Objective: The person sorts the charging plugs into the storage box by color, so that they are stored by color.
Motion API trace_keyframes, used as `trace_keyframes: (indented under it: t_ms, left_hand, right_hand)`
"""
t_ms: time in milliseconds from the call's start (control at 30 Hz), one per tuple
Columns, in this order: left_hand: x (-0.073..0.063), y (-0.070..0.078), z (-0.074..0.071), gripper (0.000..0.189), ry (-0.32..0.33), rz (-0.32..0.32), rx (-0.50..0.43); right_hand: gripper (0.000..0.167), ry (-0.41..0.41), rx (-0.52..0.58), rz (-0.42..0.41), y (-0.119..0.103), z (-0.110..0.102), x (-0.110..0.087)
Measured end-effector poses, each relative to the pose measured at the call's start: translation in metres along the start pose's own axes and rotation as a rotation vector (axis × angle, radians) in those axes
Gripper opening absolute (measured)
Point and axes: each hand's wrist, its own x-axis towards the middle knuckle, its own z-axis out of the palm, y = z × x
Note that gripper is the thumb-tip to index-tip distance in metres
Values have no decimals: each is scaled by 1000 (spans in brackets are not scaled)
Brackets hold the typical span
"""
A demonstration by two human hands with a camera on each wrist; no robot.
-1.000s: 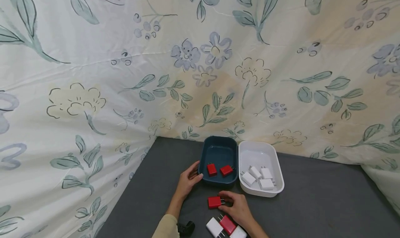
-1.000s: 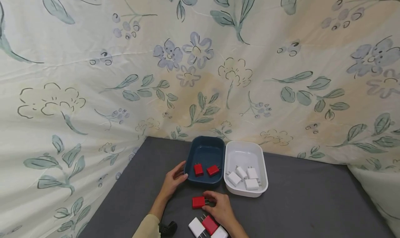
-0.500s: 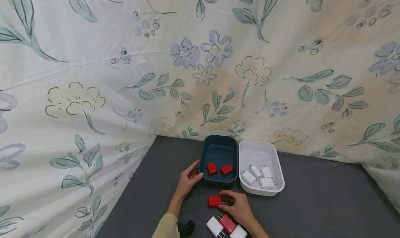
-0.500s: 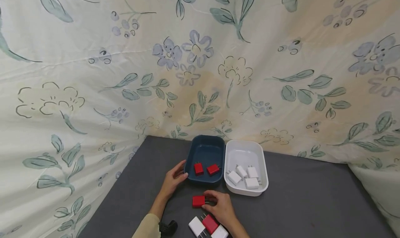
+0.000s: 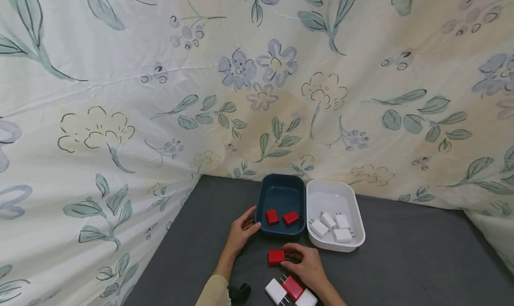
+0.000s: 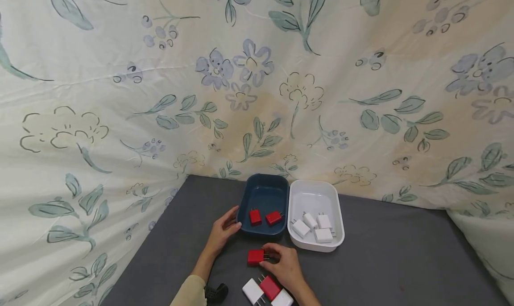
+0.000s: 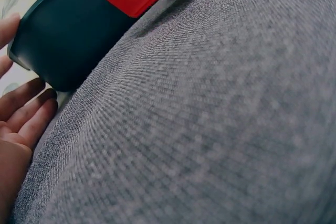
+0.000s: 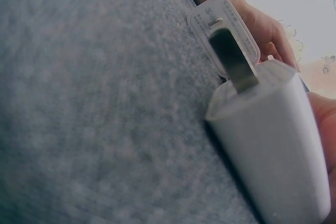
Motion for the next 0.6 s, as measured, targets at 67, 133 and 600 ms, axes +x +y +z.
trace_keyframes:
  t_ms: [67, 133, 600]
  left_hand:
    - [0, 0, -1, 61, 0, -1, -3]
    - [0, -1, -1, 62, -1, 1, -5]
    - [0, -1, -1, 62, -5, 10, 1]
  right_hand:
    - [43, 4, -9, -1, -1, 0, 1]
    - [43, 11, -8, -5, -1, 1, 1]
    - [45, 31, 24, -12, -11, 0, 1]
